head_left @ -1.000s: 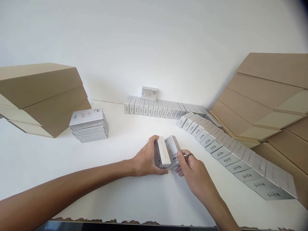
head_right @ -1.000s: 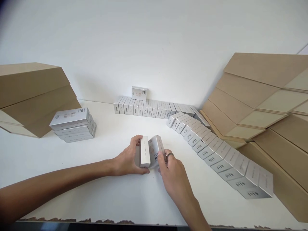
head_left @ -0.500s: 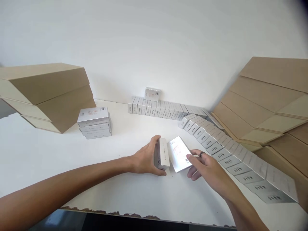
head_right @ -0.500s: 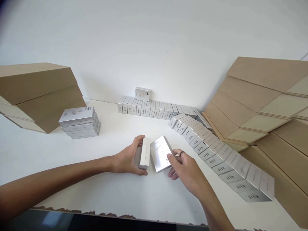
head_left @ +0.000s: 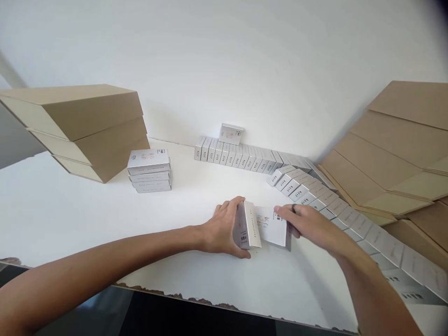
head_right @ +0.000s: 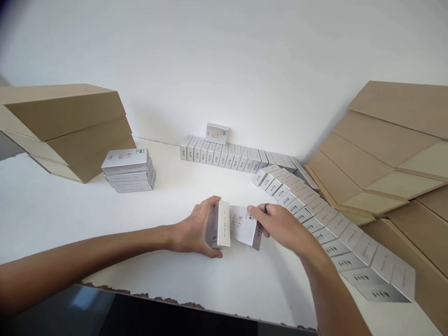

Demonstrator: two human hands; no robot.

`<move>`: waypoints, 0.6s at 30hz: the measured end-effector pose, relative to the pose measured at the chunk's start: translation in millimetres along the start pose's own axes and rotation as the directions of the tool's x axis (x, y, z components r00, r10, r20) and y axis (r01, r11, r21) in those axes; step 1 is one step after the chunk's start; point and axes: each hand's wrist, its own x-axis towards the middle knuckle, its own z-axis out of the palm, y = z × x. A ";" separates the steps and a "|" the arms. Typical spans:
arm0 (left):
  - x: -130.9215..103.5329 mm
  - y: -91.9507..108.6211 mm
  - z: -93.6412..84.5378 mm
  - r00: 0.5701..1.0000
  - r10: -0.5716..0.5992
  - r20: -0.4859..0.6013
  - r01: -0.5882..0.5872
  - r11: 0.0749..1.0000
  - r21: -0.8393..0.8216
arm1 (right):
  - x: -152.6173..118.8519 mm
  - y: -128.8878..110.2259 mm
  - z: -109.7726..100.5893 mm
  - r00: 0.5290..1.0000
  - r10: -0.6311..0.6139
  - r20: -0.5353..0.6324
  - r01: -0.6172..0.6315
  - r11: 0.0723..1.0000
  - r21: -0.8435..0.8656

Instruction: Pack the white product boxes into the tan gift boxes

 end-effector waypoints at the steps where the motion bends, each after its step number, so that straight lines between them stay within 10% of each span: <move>1: -0.2 0.8 0.1 1.000 0.024 -0.009 -0.024 1.000 0.005 | 7.2 -5.6 -5.2 0.999 -0.016 0.051 0.019 0.999 -0.046; 10: -0.8 4.8 9.6 0.995 0.056 -0.087 -0.054 0.998 0.035 | 42.7 -54.3 -11.6 0.964 -0.130 0.230 0.178 0.963 -0.204; 18: -6.9 12.3 9.1 0.963 -0.201 -0.177 0.179 0.975 -0.129 | -17.5 -9.2 22.1 0.991 -0.068 -0.112 0.046 0.982 -0.185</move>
